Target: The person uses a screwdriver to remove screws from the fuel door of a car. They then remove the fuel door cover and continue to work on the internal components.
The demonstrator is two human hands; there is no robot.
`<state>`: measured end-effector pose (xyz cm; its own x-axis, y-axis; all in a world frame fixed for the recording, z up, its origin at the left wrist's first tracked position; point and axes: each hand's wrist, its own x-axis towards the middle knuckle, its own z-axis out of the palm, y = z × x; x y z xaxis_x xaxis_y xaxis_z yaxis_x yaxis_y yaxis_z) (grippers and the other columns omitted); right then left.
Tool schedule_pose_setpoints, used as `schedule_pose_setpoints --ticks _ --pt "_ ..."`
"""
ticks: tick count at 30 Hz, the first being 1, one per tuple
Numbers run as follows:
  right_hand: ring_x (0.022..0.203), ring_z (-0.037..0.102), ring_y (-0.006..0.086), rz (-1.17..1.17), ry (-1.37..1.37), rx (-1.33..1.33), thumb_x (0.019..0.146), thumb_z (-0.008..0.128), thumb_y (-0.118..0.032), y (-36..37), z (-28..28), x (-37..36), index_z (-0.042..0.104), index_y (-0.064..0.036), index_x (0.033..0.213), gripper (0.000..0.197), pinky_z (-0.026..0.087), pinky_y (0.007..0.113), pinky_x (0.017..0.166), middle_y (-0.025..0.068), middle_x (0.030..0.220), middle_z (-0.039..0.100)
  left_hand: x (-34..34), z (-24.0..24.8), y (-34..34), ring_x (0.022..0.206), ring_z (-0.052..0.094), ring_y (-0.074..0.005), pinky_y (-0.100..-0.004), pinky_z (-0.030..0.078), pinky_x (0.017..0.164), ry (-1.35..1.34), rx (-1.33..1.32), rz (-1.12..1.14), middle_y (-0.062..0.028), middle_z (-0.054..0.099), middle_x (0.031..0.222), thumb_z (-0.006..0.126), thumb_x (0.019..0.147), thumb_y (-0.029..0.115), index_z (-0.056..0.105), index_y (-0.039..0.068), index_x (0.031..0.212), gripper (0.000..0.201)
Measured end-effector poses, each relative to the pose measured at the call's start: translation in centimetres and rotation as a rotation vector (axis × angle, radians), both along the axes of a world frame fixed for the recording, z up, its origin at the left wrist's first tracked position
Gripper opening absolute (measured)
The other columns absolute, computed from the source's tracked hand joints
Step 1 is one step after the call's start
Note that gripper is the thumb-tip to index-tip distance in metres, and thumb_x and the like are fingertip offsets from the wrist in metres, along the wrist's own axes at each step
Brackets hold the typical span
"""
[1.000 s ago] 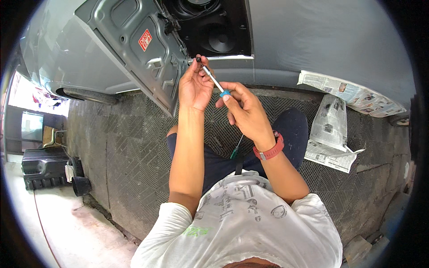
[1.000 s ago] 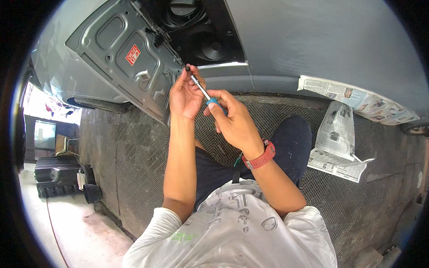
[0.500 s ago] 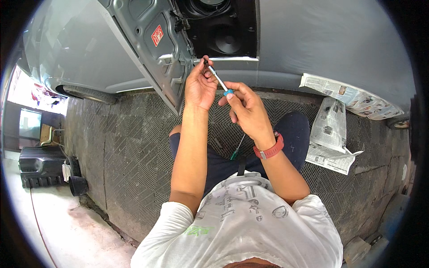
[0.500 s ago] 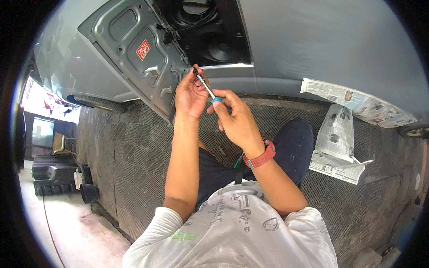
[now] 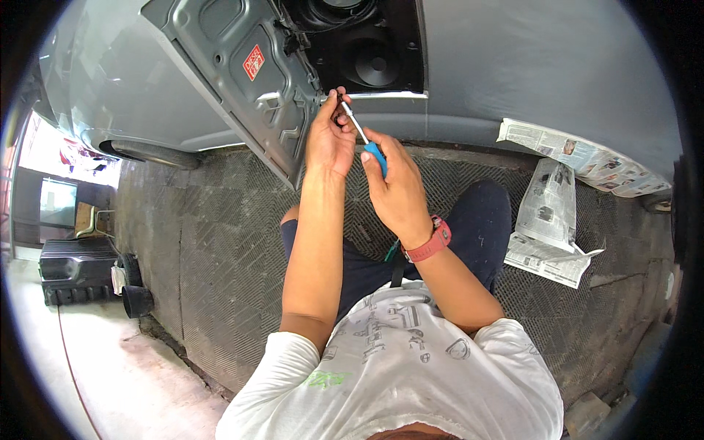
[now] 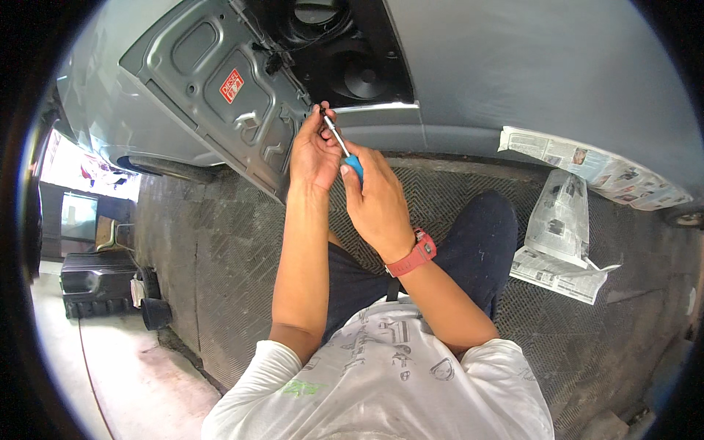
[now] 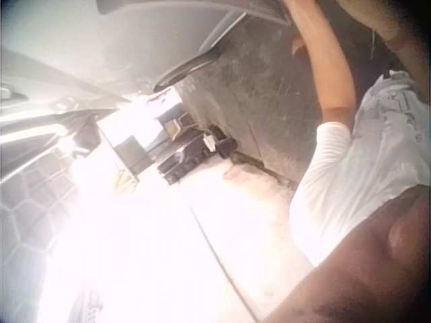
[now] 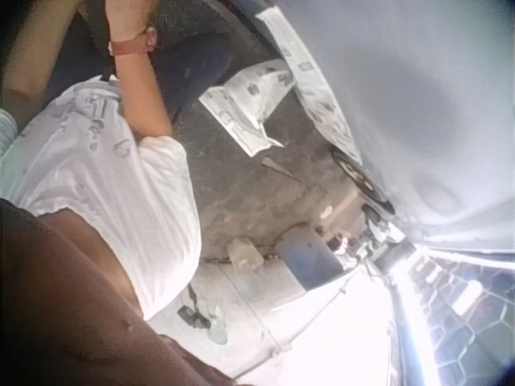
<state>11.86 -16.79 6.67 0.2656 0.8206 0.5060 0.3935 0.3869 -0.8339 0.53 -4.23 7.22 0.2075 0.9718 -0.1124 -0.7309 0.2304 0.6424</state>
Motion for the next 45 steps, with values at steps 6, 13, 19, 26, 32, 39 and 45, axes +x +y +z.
schedule_pose_setpoints --ticks 6,13,19,26,32,39,45 --pt "0.065 0.055 0.0058 0.400 0.846 -0.338 0.114 0.055 -0.016 1.7 1.3 -2.0 0.055 -0.0045 0.146 0.034 0.042 0.023 0.052 0.0038 0.099 0.064 0.1 0.6 1.6 0.075 0.053 -0.0081 -0.0231 0.045 0.064 -0.085 0.012 -0.076 -0.0029 0.071 0.103 0.070 0.108 0.027 0.068 0.007 0.125 0.026" --pt "0.068 0.061 0.0122 0.489 1.180 -0.350 0.112 0.057 -0.013 4.0 4.1 -2.8 0.053 -0.0025 0.142 0.032 0.045 0.026 0.051 0.0076 0.103 0.064 1.2 1.6 3.6 0.070 0.049 -0.0092 -0.0238 0.041 0.061 -0.341 -0.036 -0.189 0.0001 0.071 0.102 0.070 0.108 0.028 0.070 0.010 0.124 0.024" --pt "0.068 0.061 0.0141 0.433 1.165 -0.396 0.110 0.058 -0.010 5.6 5.0 -4.1 0.051 -0.0022 0.142 0.034 0.045 0.028 0.051 0.0110 0.106 0.063 1.7 0.8 4.4 0.067 0.046 -0.0065 -0.0219 0.039 0.058 -0.515 -0.006 -0.177 0.0031 0.072 0.101 0.071 0.108 0.029 0.070 0.010 0.117 0.021" --pt "0.063 0.059 0.0125 0.353 1.171 -0.399 0.109 0.056 -0.009 6.2 5.6 -5.2 0.049 -0.0001 0.142 0.035 0.041 0.027 0.045 0.0112 0.105 0.060 1.6 0.2 5.0 0.067 0.044 -0.0073 -0.0228 0.038 0.059 -0.662 -0.081 -0.227 0.0016 0.073 0.098 0.072 0.107 0.025 0.070 0.006 0.119 0.022" --pt "0.061 0.056 0.0108 0.307 1.201 -0.377 0.110 0.056 -0.010 6.6 6.4 -7.4 0.049 -0.0018 0.139 0.032 0.039 0.026 0.043 0.0099 0.104 0.059 1.2 -3.9 6.1 0.088 0.050 -0.0088 -0.0228 0.045 0.077 -0.677 0.346 -0.255 -0.0051 0.063 0.139 0.087 0.089 0.016 0.053 0.002 0.152 0.073" --pt "0.061 0.055 0.0103 0.207 1.359 -0.326 0.106 0.063 -0.011 7.1 6.9 -9.0 0.047 -0.0034 0.135 0.034 0.038 0.025 0.042 0.0106 0.106 0.060 0.5 -2.4 4.3 0.092 0.049 -0.0111 -0.0225 0.045 0.081 -0.632 0.344 -0.216 -0.0073 0.054 0.149 0.086 0.086 0.011 0.042 0.000 0.160 0.087" --pt "0.065 0.060 0.0120 0.084 1.296 -0.283 0.097 0.072 0.002 7.1 6.9 -10.4 0.055 -0.0029 0.127 0.035 0.038 0.024 0.044 0.0064 0.100 0.065 -0.1 -2.1 4.0 0.091 0.049 -0.0112 -0.0226 0.045 0.080 -0.642 0.275 -0.246 -0.0072 0.055 0.147 0.085 0.087 0.012 0.043 0.000 0.159 0.084"
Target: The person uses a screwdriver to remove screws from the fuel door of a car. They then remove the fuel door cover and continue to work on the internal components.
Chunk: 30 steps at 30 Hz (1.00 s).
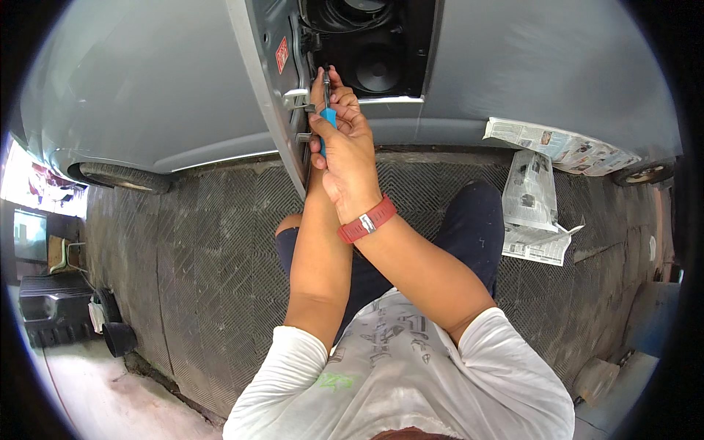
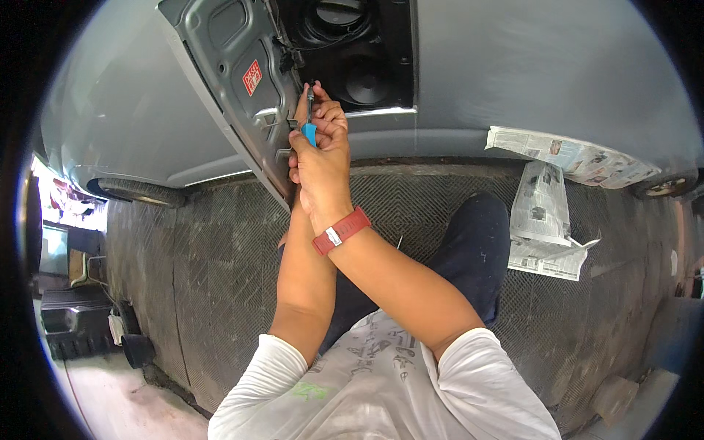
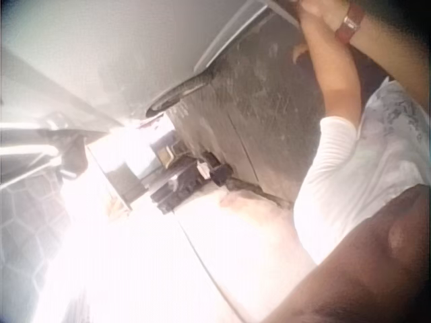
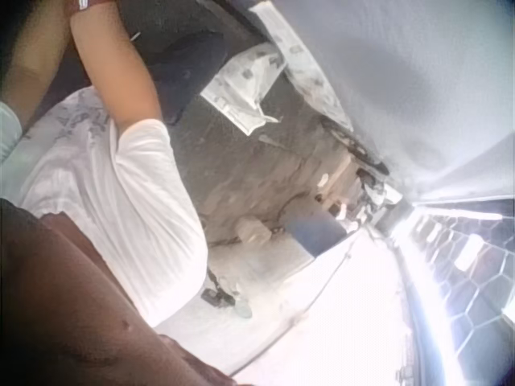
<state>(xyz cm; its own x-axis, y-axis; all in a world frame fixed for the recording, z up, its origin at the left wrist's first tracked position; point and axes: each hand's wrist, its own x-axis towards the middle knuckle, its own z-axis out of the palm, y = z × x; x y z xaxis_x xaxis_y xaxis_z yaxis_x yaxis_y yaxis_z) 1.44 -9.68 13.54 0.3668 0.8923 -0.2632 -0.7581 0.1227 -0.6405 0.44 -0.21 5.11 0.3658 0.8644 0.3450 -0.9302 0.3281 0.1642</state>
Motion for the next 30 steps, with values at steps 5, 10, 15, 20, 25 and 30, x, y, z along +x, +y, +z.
schedule_pose_setpoints --ticks 5,10,15,20,25,30 --pt "0.066 0.061 0.0112 -0.031 -0.022 -0.009 0.096 0.073 0.003 0.0 0.0 -0.2 0.057 -0.0018 0.124 0.032 0.038 0.023 0.044 0.0070 0.101 0.066 -0.3 0.0 -0.2 0.090 0.049 -0.0113 -0.0226 0.044 0.080 -0.002 -0.021 -0.023 -0.0071 0.056 0.145 0.085 0.088 0.012 0.043 -0.001 0.158 0.082" --pt "0.066 0.061 0.0122 -0.053 -0.051 -0.015 0.096 0.073 0.002 0.0 -0.1 0.0 0.058 -0.0005 0.124 0.031 0.040 0.025 0.045 0.0082 0.100 0.067 -0.3 0.1 -0.2 0.090 0.049 -0.0114 -0.0226 0.044 0.080 -0.001 -0.038 -0.049 -0.0071 0.056 0.144 0.084 0.089 0.012 0.044 -0.001 0.157 0.079" --pt "0.069 0.063 0.0136 -0.078 -0.027 -0.004 0.100 0.071 -0.002 -0.2 0.8 -0.4 0.059 0.0003 0.124 0.027 0.045 0.028 0.049 0.0072 0.097 0.067 -0.7 0.1 -0.3 0.089 0.049 -0.0116 -0.0226 0.044 0.079 0.004 -0.054 -0.062 -0.0070 0.057 0.142 0.083 0.091 0.013 0.045 -0.001 0.155 0.077" --pt "0.071 0.063 0.0135 -0.090 -0.021 0.006 0.102 0.070 -0.006 0.3 -0.4 -0.7 0.060 0.0002 0.123 0.024 0.046 0.029 0.050 0.0064 0.095 0.067 -0.5 0.2 -0.4 0.088 0.048 -0.0117 -0.0226 0.044 0.079 0.007 -0.066 -0.074 -0.0070 0.057 0.141 0.082 0.092 0.013 0.045 -0.001 0.154 0.074" --pt "0.071 0.063 0.0129 -0.079 -0.052 -0.010 0.103 0.069 -0.006 0.1 -0.3 -0.6 0.060 0.0002 0.122 0.022 0.046 0.028 0.051 0.0055 0.095 0.066 -0.5 0.2 -0.3 0.088 0.048 -0.0118 -0.0226 0.044 0.078 0.005 -0.065 -0.072 -0.0069 0.058 0.139 0.081 0.093 0.013 0.046 -0.001 0.153 0.072" --pt "0.071 0.062 0.0120 -0.062 -0.041 -0.034 0.104 0.067 -0.008 0.1 0.0 -0.6 0.061 -0.0007 0.121 0.020 0.044 0.027 0.052 0.0057 0.095 0.068 -0.5 0.0 -0.2 0.087 0.048 -0.0119 -0.0227 0.043 0.078 0.012 -0.065 -0.074 -0.0069 0.058 0.137 0.081 0.094 0.014 0.047 -0.001 0.152 0.069"
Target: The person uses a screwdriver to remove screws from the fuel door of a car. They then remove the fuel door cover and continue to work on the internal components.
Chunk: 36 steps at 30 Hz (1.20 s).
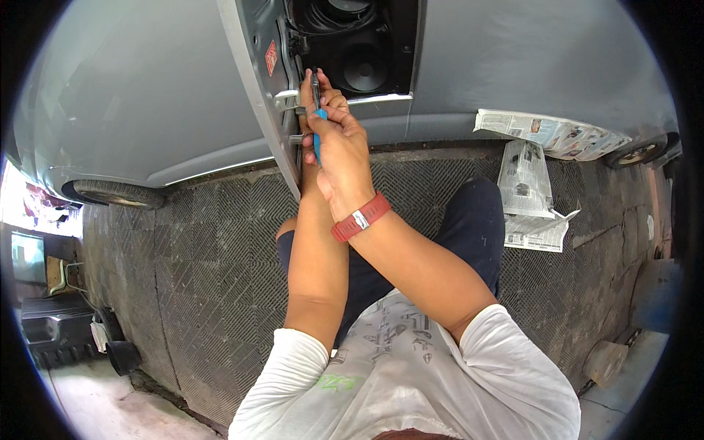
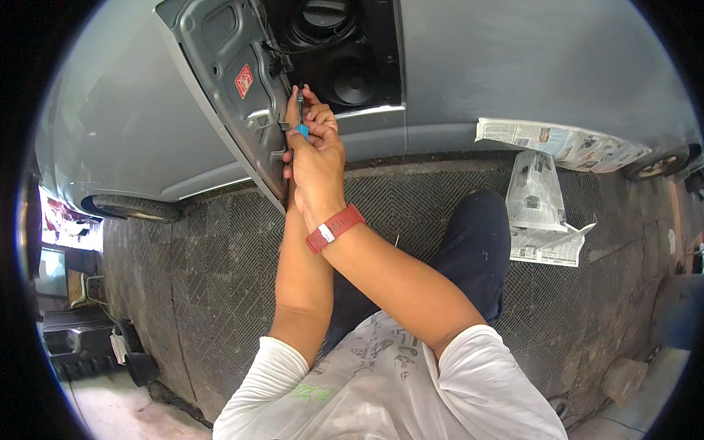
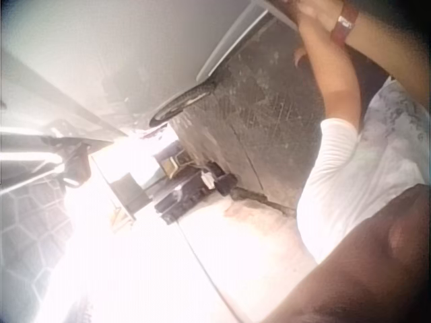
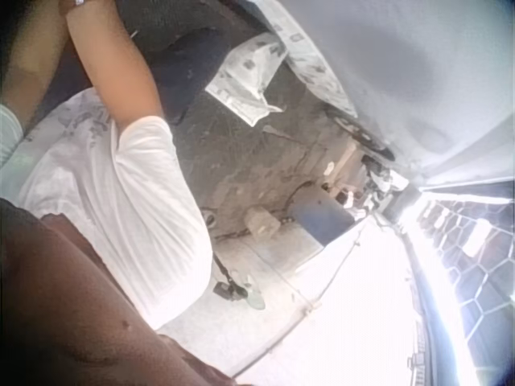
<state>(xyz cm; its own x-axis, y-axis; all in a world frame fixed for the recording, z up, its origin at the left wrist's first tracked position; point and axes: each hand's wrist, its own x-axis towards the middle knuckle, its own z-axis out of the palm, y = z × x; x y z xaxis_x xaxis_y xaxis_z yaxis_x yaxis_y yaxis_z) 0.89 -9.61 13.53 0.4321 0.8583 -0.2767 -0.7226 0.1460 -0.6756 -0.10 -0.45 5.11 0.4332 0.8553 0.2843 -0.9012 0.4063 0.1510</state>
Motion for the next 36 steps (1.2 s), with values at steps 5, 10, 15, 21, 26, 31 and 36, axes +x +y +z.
schedule_pose_setpoints --ticks 5,10,15,21,26,31,36 --pt "0.064 0.060 0.0103 0.018 0.032 0.016 0.107 0.064 -0.013 0.3 -1.1 0.3 0.061 0.0008 0.122 0.020 0.043 0.024 0.046 0.0086 0.094 0.071 0.0 -0.1 0.0 0.086 0.048 -0.0120 -0.0227 0.043 0.077 0.008 -0.005 -0.009 -0.0068 0.059 0.136 0.080 0.095 0.014 0.047 -0.001 0.151 0.067" --pt "0.065 0.060 0.0119 0.016 0.074 0.025 0.109 0.061 -0.015 -0.3 -0.3 0.3 0.061 -0.0032 0.121 0.016 0.041 0.025 0.051 0.0098 0.098 0.073 -0.4 0.1 -0.1 0.086 0.048 -0.0122 -0.0227 0.043 0.077 0.019 -0.003 0.003 -0.0068 0.059 0.134 0.079 0.096 0.014 0.048 -0.001 0.150 0.064" --pt "0.066 0.061 0.0121 -0.006 -0.053 0.048 0.108 0.065 -0.016 0.1 -0.4 0.1 0.059 -0.0004 0.123 0.022 0.042 0.024 0.050 0.0106 0.099 0.072 0.4 1.9 -1.5 0.085 0.048 -0.0123 -0.0227 0.043 0.076 0.064 0.010 0.050 -0.0067 0.060 0.133 0.078 0.097 0.015 0.049 -0.001 0.149 0.062" --pt "0.066 0.062 0.0113 0.026 0.034 -0.038 0.104 0.072 -0.015 0.1 -0.9 -0.2 0.066 -0.0034 0.115 0.017 0.041 0.022 0.049 0.0053 0.094 0.071 -0.1 -1.3 2.6 0.092 0.048 -0.0130 -0.0221 0.044 0.081 -0.082 0.139 -0.023 -0.0099 0.054 0.145 0.078 0.098 0.018 0.043 -0.002 0.156 0.070" --pt "0.061 0.063 0.0085 -0.035 0.113 0.105 0.102 0.073 -0.012 0.3 -1.6 0.8 0.067 -0.0011 0.100 0.013 0.046 0.020 0.045 0.0052 0.088 0.071 1.3 0.1 -0.8 0.082 0.045 -0.0106 -0.0221 0.040 0.068 0.018 -0.125 -0.007 -0.0075 0.062 0.127 0.077 0.103 0.031 0.054 0.000 0.143 0.055" --pt "0.062 0.060 0.0085 -0.037 -0.062 -0.005 0.104 0.074 -0.017 0.2 -1.5 -0.4 0.069 -0.0061 0.104 0.012 0.041 0.021 0.047 0.0015 0.084 0.068 -0.1 -1.7 1.3 0.076 0.043 -0.0093 -0.0223 0.038 0.062 -0.065 -0.069 -0.158 -0.0037 0.067 0.114 0.076 0.105 0.034 0.057 0.001 0.139 0.051" --pt "0.065 0.062 0.0076 0.095 0.029 0.019 0.103 0.074 -0.018 -1.1 -2.1 0.5 0.063 -0.0014 0.104 0.020 0.043 0.021 0.043 0.0049 0.088 0.066 -0.4 -2.0 3.1 0.066 0.039 -0.0082 -0.0245 0.031 0.056 -0.031 -0.076 -0.271 -0.0005 0.068 0.092 0.081 0.100 0.034 0.074 0.001 0.116 0.037"
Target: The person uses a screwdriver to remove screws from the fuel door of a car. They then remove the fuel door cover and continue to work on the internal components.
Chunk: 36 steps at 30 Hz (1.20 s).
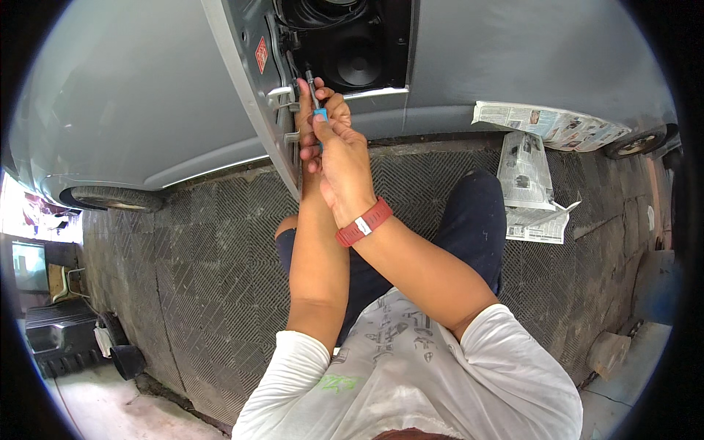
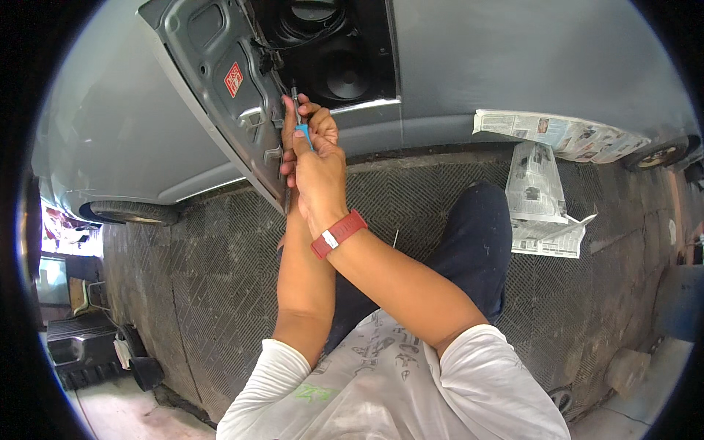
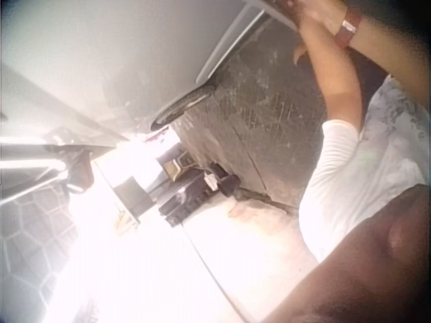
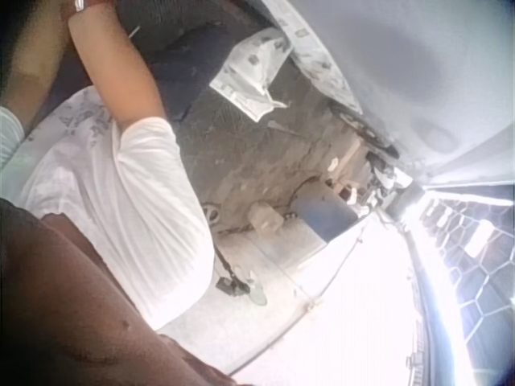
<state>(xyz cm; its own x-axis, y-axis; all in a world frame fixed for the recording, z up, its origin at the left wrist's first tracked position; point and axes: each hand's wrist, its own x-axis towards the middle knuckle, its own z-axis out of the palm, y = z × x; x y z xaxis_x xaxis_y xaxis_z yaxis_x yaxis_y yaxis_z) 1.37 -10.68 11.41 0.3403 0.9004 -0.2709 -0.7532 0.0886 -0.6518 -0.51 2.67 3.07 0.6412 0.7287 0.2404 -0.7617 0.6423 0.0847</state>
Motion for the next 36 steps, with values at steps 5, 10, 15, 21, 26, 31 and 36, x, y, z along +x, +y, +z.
schedule_pose_setpoints --ticks 5,10,15,21,26,31,36 --pt "0.087 0.074 0.0215 0.133 -0.023 0.052 0.110 0.063 -0.026 0.6 -0.9 1.8 0.050 -0.0159 0.145 0.039 0.058 0.035 0.064 0.0082 0.112 0.074 2.1 4.1 -4.5 0.062 0.040 -0.0089 -0.0239 0.035 0.054 0.103 -0.132 0.271 -0.0028 0.065 0.085 0.078 0.103 0.037 0.070 0.002 0.110 0.037" --pt "0.060 0.058 0.0090 -0.023 -0.269 -0.038 0.110 0.065 -0.023 -0.7 -0.5 0.0 0.061 -0.0050 0.112 0.019 0.035 0.022 0.044 0.0032 0.082 0.065 0.7 2.4 -1.4 0.063 0.042 -0.0087 -0.0234 0.035 0.054 0.046 -0.023 0.101 -0.0037 0.067 0.088 0.077 0.104 0.035 0.069 0.000 0.111 0.036" --pt "0.063 0.057 0.0090 0.315 0.158 0.128 0.107 0.068 -0.019 -1.2 0.3 1.5 0.056 -0.0016 0.114 0.022 0.040 0.024 0.044 0.0056 0.086 0.064 1.1 1.8 0.1 0.062 0.042 -0.0093 -0.0246 0.031 0.054 -0.057 -0.099 0.067 -0.0039 0.068 0.082 0.079 0.102 0.032 0.071 -0.002 0.102 0.035" --pt "0.050 0.050 0.0085 -0.006 -0.261 -0.029 0.110 0.063 -0.023 -1.0 0.1 -0.7 0.054 -0.0029 0.121 0.024 0.037 0.023 0.042 0.0060 0.079 0.061 0.4 1.6 0.2 0.065 0.042 -0.0097 -0.0252 0.032 0.055 -0.028 -0.060 0.057 -0.0031 0.066 0.082 0.082 0.099 0.029 0.070 -0.002 0.105 0.034" --pt "0.051 0.051 0.0085 0.097 0.207 0.078 0.111 0.063 -0.024 -1.5 0.3 0.5 0.053 -0.0031 0.118 0.024 0.037 0.023 0.042 0.0046 0.078 0.060 1.4 3.7 -2.8 0.067 0.040 -0.0097 -0.0254 0.031 0.057 0.013 -0.163 0.147 -0.0028 0.064 0.090 0.081 0.101 0.026 0.064 -0.002 0.119 0.038" --pt "0.052 0.050 0.0092 0.000 -0.052 -0.040 0.114 0.058 -0.029 -1.8 2.7 -0.4 0.055 -0.0043 0.117 0.025 0.034 0.022 0.042 0.0058 0.082 0.061 0.7 4.0 -2.9 0.068 0.039 -0.0097 -0.0255 0.031 0.057 0.020 -0.179 0.172 -0.0022 0.065 0.092 0.076 0.104 0.022 0.062 -0.002 0.125 0.035" --pt "0.059 0.053 0.0080 0.127 0.174 0.090 0.112 0.060 -0.024 -1.3 0.5 0.4 0.056 -0.0043 0.116 0.021 0.036 0.022 0.042 0.0021 0.079 0.060 1.0 3.7 -2.3 0.069 0.039 -0.0097 -0.0254 0.030 0.058 -0.008 -0.183 0.114 -0.0024 0.066 0.091 0.077 0.104 0.021 0.065 -0.003 0.120 0.031"
